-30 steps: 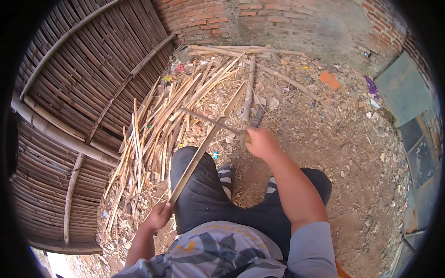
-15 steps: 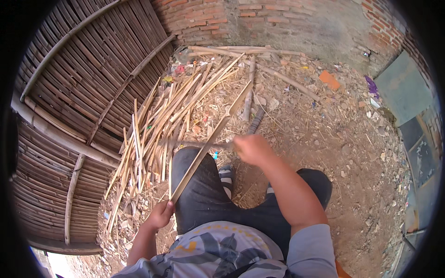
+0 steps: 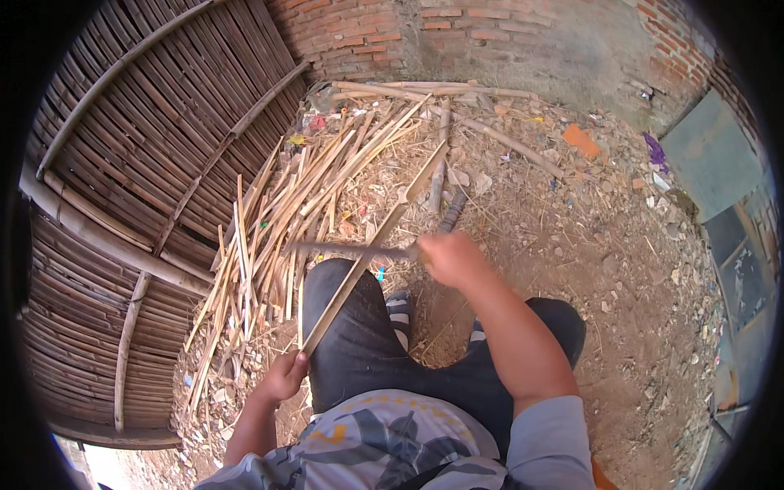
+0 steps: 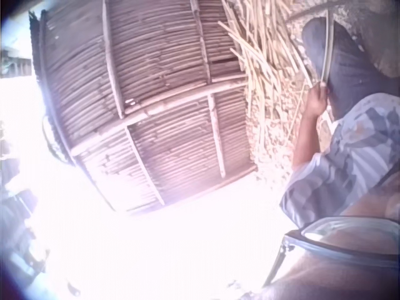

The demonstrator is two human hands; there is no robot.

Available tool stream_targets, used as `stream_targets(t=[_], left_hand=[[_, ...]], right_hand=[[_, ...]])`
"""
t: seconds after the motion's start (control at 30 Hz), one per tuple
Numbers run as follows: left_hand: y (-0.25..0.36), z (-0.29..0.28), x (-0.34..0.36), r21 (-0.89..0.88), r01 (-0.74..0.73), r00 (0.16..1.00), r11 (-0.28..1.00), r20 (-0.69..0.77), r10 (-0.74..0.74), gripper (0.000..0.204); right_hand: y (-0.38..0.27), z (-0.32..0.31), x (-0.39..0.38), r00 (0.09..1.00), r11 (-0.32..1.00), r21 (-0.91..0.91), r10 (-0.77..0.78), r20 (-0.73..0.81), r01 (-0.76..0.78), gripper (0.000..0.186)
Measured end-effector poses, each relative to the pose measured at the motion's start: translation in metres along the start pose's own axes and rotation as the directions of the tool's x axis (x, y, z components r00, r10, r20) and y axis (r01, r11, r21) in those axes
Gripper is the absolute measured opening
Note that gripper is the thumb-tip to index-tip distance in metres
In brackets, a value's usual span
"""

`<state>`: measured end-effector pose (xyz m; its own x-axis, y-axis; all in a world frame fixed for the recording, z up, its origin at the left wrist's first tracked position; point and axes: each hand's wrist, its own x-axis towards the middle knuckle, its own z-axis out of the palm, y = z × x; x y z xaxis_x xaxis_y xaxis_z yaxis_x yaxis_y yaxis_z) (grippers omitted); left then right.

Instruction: The person whittles and shapes a thin strip of wood using a machete while sitting on the ground.

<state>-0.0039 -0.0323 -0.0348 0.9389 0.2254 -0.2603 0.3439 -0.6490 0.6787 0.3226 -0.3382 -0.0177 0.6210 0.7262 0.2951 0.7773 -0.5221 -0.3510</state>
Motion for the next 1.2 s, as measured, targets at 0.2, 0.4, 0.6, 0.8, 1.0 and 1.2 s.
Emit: stream_targets(t=[0.2, 0.4, 0.6, 0.8, 1.0, 1.2], left_hand=[[0.007, -0.006, -0.006, 0.123, -0.066, 0.996, 0.990, -0.044, 0.071, 0.051], [0.007, -0.010, -0.004, 0.050, 0.063, 0.998, 0.997, 0.019, -0.064, 0.053], [0.000, -0.003, -0.004, -0.014, -0.015, 1.000, 1.000, 0.010, 0.015, 0.051], [0.013, -0.018, -0.017, 0.075, -0.010, 1.000, 0.997, 0.005, 0.009, 0.049], [0.005, -0.013, -0.010, 0.013, 0.069, 0.996, 0.998, 0.053, -0.069, 0.051], [0.001, -0.010, -0.010, -0.004, 0.051, 0.998, 0.999, 0.042, -0.051, 0.051]], right_hand=[[0.031, -0.006, 0.000, 0.928, 0.929, 0.063, 0.368, -0.052, -0.365, 0.021], [0.033, -0.001, -0.001, 0.943, 0.947, -0.005, 0.318, -0.098, -0.320, 0.023], [-0.004, 0.004, -0.001, 0.963, 0.960, -0.112, -0.264, -0.057, 0.257, 0.022], [0.075, 0.009, -0.002, 0.865, 0.889, 0.090, 0.458, -0.205, -0.449, 0.022], [0.047, -0.007, -0.005, 0.891, 0.910, 0.086, 0.415, -0.185, -0.406, 0.018], [0.008, -0.003, 0.004, 0.990, 0.986, -0.118, -0.127, -0.055, 0.120, 0.011]])
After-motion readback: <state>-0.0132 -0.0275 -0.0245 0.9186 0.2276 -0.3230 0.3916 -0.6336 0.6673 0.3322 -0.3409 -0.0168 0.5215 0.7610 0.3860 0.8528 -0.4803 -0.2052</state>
